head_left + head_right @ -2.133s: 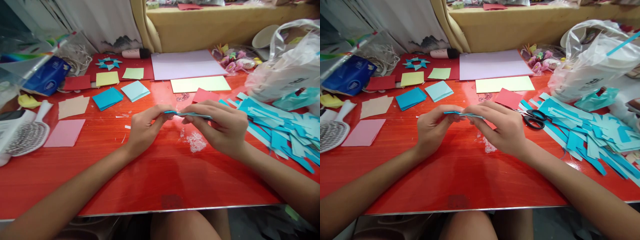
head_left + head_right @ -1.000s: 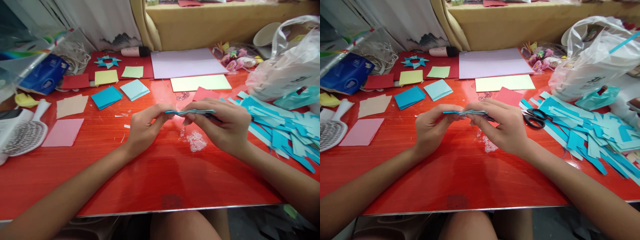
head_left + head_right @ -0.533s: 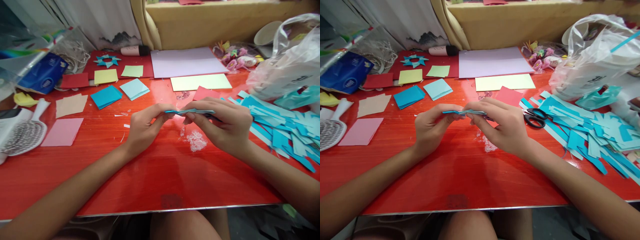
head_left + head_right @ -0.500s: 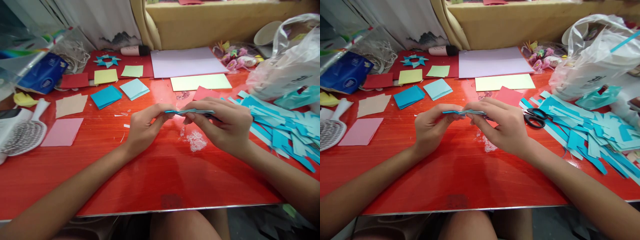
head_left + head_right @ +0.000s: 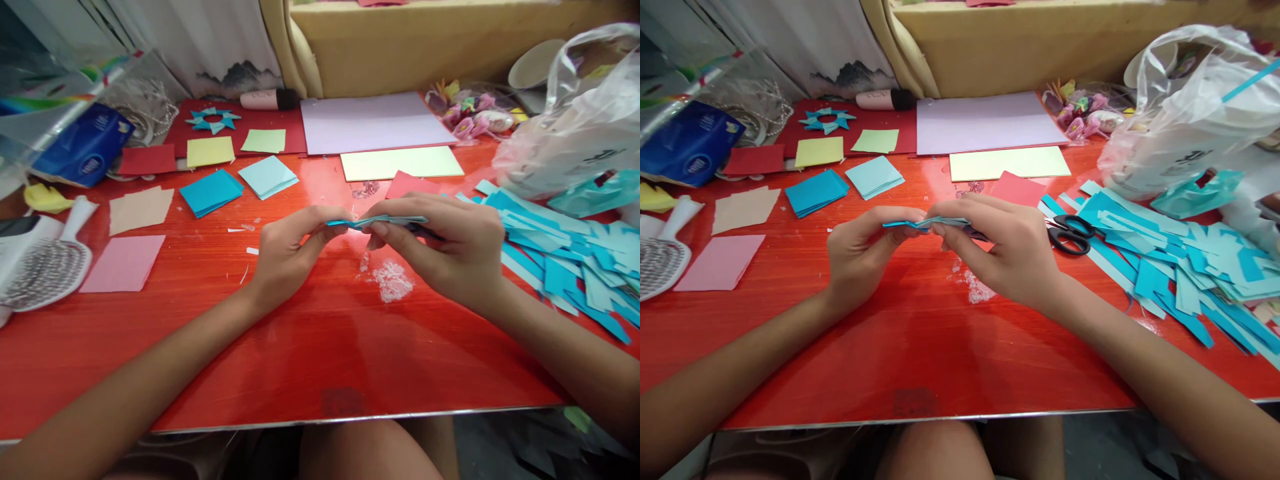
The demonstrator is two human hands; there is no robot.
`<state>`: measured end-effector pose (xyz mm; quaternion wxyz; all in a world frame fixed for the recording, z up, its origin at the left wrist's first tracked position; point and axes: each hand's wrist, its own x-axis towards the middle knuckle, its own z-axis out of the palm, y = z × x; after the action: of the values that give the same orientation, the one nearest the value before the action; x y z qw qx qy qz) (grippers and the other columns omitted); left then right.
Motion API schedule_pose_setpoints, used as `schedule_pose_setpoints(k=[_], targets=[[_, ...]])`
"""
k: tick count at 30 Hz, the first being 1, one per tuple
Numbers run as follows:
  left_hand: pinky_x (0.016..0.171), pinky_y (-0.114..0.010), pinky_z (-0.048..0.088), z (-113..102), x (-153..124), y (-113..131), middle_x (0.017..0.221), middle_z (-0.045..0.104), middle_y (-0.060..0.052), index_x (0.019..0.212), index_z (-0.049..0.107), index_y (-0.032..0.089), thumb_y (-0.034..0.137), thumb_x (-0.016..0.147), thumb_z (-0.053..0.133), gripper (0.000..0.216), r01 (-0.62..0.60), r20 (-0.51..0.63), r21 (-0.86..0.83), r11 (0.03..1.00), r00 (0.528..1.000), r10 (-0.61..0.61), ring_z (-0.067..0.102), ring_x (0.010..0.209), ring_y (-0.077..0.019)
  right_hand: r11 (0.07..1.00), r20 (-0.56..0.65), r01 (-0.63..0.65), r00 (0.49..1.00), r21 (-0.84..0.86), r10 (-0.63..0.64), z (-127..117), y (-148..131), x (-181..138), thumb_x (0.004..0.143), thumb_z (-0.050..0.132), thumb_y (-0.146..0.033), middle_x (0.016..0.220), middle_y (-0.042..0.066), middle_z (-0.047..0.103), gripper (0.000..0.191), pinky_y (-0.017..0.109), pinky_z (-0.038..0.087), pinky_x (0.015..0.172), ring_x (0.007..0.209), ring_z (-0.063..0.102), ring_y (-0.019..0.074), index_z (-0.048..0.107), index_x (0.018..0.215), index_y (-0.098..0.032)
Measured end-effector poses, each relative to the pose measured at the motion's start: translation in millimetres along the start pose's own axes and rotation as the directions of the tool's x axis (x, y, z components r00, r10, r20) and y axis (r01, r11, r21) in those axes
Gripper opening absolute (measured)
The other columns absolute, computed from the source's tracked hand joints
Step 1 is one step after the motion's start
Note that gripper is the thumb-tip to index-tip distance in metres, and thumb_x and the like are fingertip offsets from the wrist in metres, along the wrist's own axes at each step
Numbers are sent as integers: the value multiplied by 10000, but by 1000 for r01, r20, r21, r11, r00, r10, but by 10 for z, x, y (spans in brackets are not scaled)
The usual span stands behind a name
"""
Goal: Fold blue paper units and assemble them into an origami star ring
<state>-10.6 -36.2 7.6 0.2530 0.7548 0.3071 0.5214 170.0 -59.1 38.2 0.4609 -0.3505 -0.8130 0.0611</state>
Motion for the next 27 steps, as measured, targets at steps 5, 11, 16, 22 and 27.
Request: schedule_pose_setpoints(k=[5,11,16,22,27], targets=[[710,-199,530,-2,5,0,840,701,29,922,655,221,148,825,569,149,-13,6,-8,1000,1000,13,649,791,-89,995,6,49,999,-84,-49,-6,6,-11,847,532,-151,729,13,672,150,226,493,563,626,617,103,659,919,-187],[716,-214,537,-1,3,3,851,702,23,917,652,214,167,828,568,131,-4,8,-21,1000,1000,4,653,781,-92,983,10,70,998,-167,-70,-8,-1,-21,867,502,-161,724,15,671,168,228,491,552,622,617,107,652,935,-193],[724,-219,534,2,3,13,829,702,23,922,652,217,179,828,572,130,9,4,-23,1000,1000,-9,653,787,-97,952,3,187,981,-242,-192,-5,-4,-27,848,499,-86,746,17,673,204,211,497,591,654,624,100,641,948,-193],[723,-224,531,-7,5,7,855,704,17,926,651,223,214,839,561,126,-2,20,-21,1000,1000,3,653,804,-103,925,-6,315,946,-212,-324,1,51,-25,804,519,-27,788,49,673,246,211,512,611,715,639,114,631,985,-150],[716,-226,531,-13,6,6,840,704,16,927,648,226,242,851,546,128,12,30,-7,1000,999,-12,651,792,-104,905,-14,358,929,-231,-371,0,81,-43,793,500,-9,847,37,681,340,210,520,597,722,637,111,625,1036,-212]])
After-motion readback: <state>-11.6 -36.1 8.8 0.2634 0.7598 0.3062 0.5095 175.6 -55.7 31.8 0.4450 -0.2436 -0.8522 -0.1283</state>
